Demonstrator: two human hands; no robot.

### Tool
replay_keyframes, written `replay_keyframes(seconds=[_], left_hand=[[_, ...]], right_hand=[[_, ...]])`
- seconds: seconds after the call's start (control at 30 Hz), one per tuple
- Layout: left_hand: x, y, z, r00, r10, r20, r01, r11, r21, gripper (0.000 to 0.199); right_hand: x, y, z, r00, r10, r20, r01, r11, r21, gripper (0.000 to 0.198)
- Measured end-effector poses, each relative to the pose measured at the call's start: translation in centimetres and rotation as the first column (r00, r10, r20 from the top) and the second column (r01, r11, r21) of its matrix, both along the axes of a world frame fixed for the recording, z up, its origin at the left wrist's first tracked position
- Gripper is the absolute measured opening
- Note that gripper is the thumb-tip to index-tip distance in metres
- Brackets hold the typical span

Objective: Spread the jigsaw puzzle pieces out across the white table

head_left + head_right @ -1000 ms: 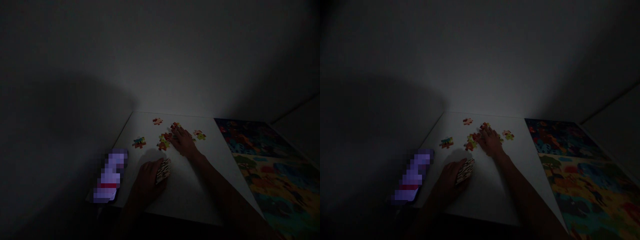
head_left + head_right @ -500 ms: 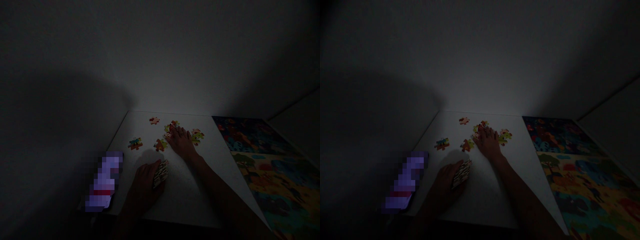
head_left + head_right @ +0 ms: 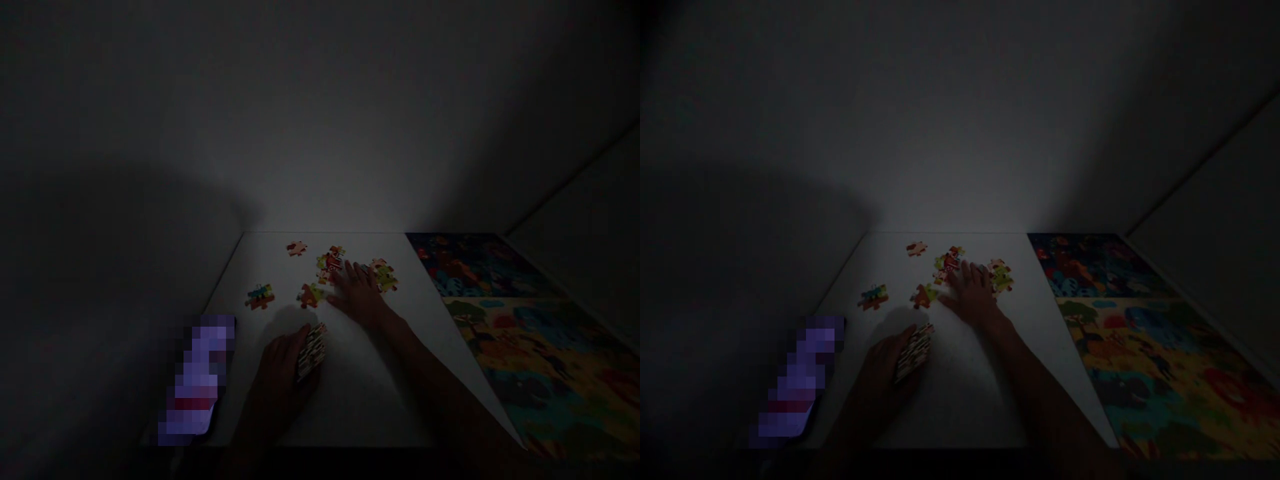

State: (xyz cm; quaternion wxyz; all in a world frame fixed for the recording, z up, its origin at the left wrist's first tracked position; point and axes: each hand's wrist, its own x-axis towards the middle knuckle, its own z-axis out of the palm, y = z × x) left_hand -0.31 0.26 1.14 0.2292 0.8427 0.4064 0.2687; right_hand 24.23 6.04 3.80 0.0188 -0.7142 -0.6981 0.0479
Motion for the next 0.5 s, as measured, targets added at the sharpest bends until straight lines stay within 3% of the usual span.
replay_keyframes(seconds=[0.13, 0.23, 0.5], left_hand=[[0.0, 0.0, -0.3, 1.000, 0.021, -0.002, -0.021, 1.000, -0.006, 0.053], [-0.1, 0.0, -0.5, 1.000, 0.022, 0.003, -0.022, 1.000, -0.010, 0.054], [-0.1, -0.2, 0.0, 0.999, 0.035, -0.002, -0.035, 0.998, -0.058, 0.054]], right_hand=[[-2.9, -0.8, -0.2, 0.993, 0.112, -0.030, -0.111, 0.993, 0.026, 0.075], [-3.1, -0.9, -0.1, 0.982, 0.179, -0.053, -0.176, 0.983, 0.061, 0.071], [4.6, 0.5, 2.1, 0.993, -0.100, -0.056, 0.106, 0.986, 0.128, 0.047]])
